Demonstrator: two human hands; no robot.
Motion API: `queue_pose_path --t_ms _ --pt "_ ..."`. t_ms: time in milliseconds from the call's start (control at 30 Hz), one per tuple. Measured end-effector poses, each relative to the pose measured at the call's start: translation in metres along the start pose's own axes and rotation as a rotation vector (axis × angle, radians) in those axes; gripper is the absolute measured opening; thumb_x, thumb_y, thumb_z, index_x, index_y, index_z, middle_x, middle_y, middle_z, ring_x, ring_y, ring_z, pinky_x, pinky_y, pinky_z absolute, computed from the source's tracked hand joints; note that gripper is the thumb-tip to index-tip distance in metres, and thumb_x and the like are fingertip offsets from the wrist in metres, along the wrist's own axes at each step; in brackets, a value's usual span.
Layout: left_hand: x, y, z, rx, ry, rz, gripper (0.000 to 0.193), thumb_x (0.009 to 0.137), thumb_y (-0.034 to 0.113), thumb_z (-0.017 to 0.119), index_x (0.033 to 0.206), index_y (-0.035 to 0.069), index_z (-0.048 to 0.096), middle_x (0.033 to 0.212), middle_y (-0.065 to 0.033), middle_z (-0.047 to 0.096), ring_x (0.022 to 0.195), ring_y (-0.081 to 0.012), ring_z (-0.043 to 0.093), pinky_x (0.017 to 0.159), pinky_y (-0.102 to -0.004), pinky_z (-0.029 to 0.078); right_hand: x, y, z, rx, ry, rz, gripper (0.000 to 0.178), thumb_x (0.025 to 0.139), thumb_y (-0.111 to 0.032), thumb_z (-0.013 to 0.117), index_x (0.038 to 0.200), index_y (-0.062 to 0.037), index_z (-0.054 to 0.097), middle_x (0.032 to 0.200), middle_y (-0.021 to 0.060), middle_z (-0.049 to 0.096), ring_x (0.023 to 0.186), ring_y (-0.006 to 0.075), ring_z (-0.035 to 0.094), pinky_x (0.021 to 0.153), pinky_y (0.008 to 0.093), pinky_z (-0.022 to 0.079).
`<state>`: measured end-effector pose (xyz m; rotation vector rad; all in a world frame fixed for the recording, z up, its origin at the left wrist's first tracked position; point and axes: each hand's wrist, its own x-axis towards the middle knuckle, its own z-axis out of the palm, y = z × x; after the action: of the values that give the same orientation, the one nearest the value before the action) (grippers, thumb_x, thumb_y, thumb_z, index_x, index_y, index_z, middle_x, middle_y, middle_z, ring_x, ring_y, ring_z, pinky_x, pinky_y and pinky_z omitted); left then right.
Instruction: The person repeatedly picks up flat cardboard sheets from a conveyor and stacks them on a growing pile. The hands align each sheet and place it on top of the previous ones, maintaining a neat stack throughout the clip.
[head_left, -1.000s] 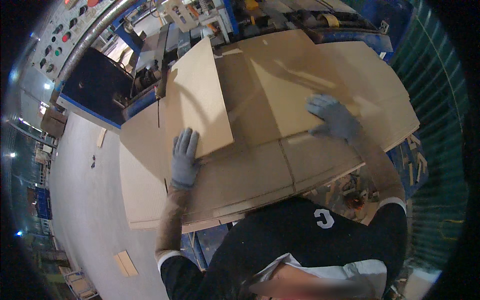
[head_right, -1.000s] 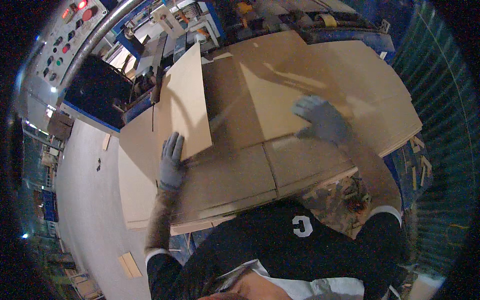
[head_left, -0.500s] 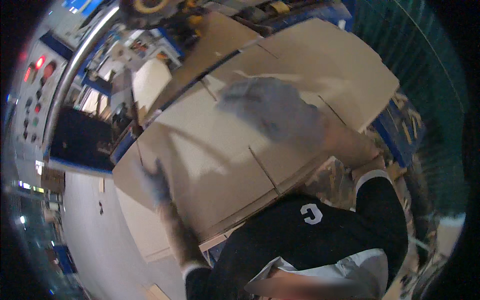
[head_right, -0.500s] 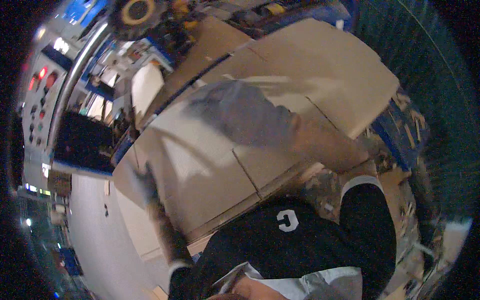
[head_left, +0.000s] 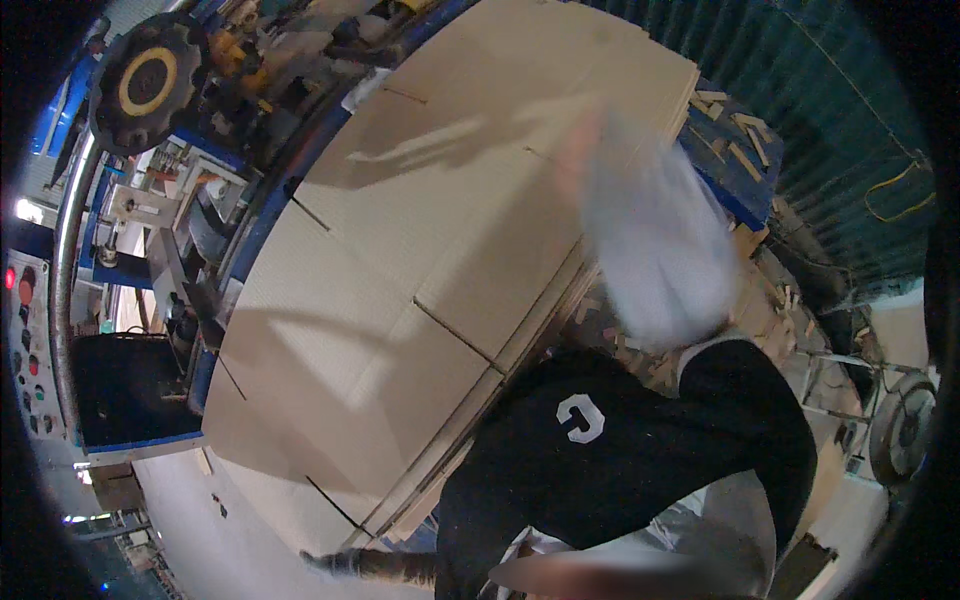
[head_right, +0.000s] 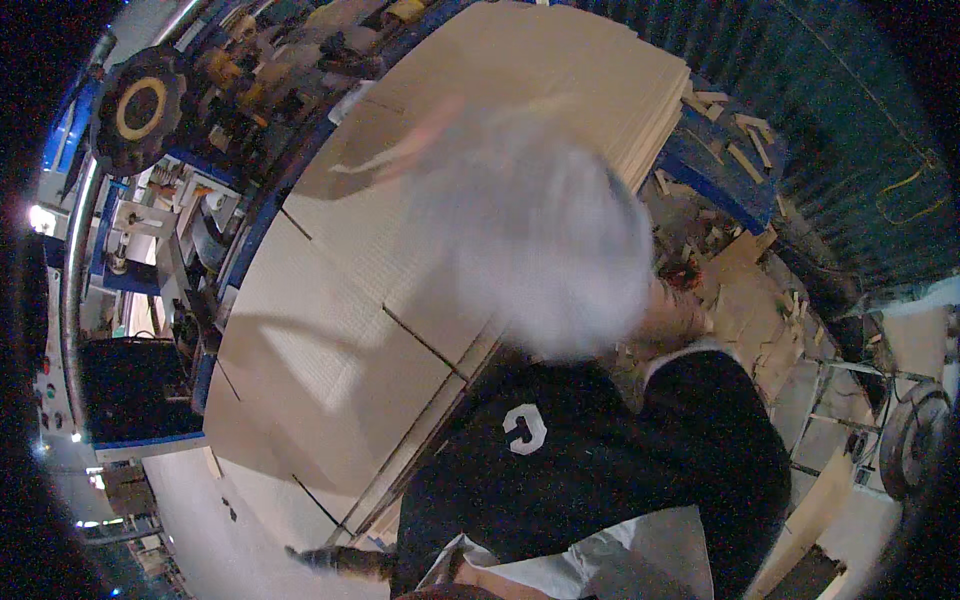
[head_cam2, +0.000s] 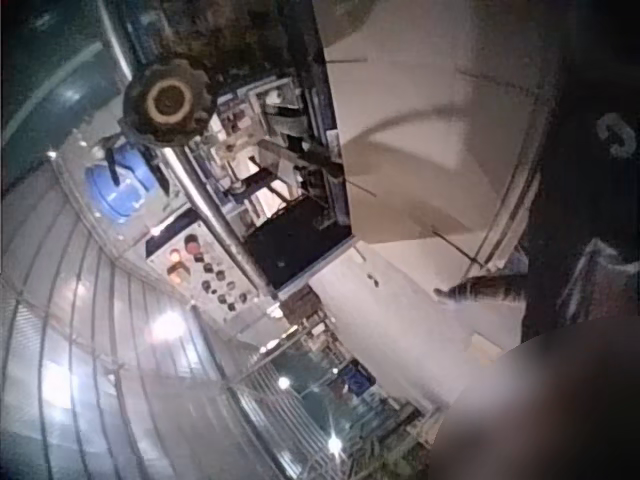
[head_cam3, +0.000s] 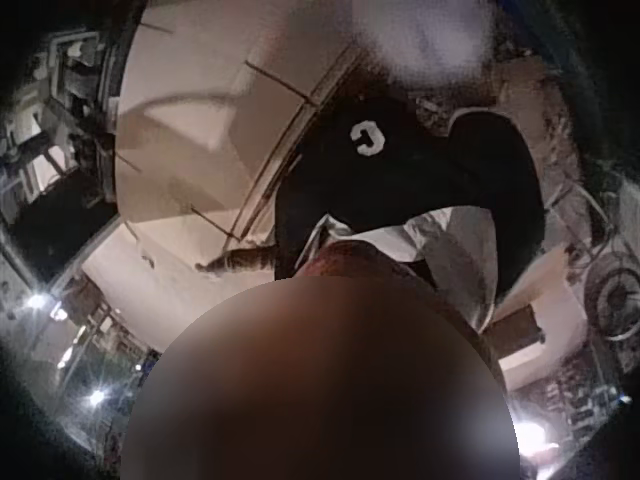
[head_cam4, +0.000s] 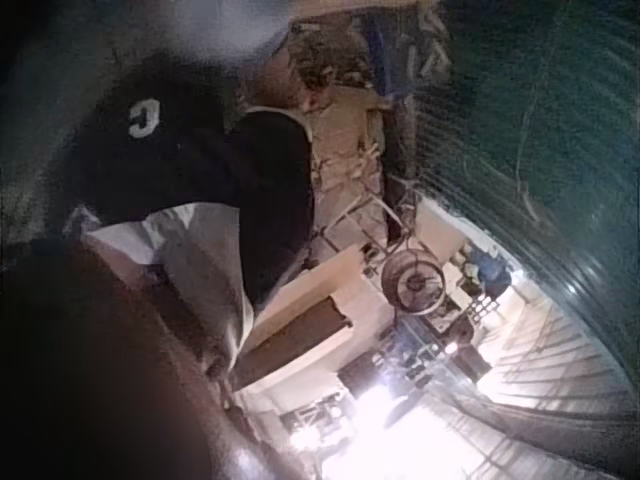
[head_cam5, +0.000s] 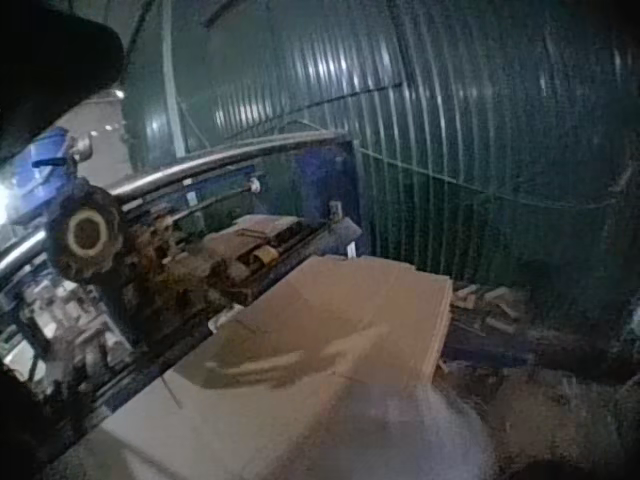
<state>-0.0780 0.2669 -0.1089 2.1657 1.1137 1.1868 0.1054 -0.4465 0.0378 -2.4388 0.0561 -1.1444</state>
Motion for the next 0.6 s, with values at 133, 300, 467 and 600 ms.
queue_pose_path --t_ms 133,300,467,600 --pt "-0.013 0.057 -0.011 -0.274 0.360 0.448 0.050 0.096 0.043 0.045 0.124 0.003 0.057 0.120 -0.0175 0.060 0.107 -0.0306 0.058 0.092 -0.0443 0.046 -0.022 0.067 0.033 -0.481 -0.016 0.273 0.054 0.089 -0.037 0.057 0.127 0.0004 0.047 0.126 0.0252 0.052 0.113 0.0405 0.053 0.095 0.0458 0.045" --pt "0.043 0.155 -0.061 -1.092 0.089 0.148 0.051 0.092 0.038 0.052 0.134 0.009 0.048 0.139 -0.0156 0.045 0.131 -0.0316 0.035 0.111 -0.0465 0.023 -0.015 0.139 0.064 -0.381 0.184 0.456 0.068 0.087 -0.038 0.063 0.136 0.0024 0.039 0.131 0.0249 0.049 0.120 0.0388 0.048 0.099 0.0446 0.042" --pt "0.050 0.151 -0.059 -0.806 0.077 0.176 0.047 0.095 0.024 0.044 0.133 -0.004 0.044 0.132 -0.0191 0.047 0.121 -0.0280 0.046 0.107 -0.0420 0.034 0.028 0.171 0.057 0.983 0.592 0.697 0.051 0.085 -0.016 0.066 0.129 -0.0007 0.048 0.125 0.0141 0.056 0.115 0.0275 0.053 0.097 0.0385 0.045" --pt "0.030 0.134 -0.034 -0.826 -0.186 -0.024 0.037 0.088 0.013 0.054 0.121 -0.005 0.055 0.122 -0.0159 0.056 0.113 -0.0281 0.053 0.099 -0.0398 0.043 0.071 0.132 0.022 1.197 0.320 0.646 0.034 0.085 -0.009 0.061 0.117 -0.0009 0.056 0.109 0.0101 0.062 0.097 0.0225 0.060 0.083 0.0376 0.050"
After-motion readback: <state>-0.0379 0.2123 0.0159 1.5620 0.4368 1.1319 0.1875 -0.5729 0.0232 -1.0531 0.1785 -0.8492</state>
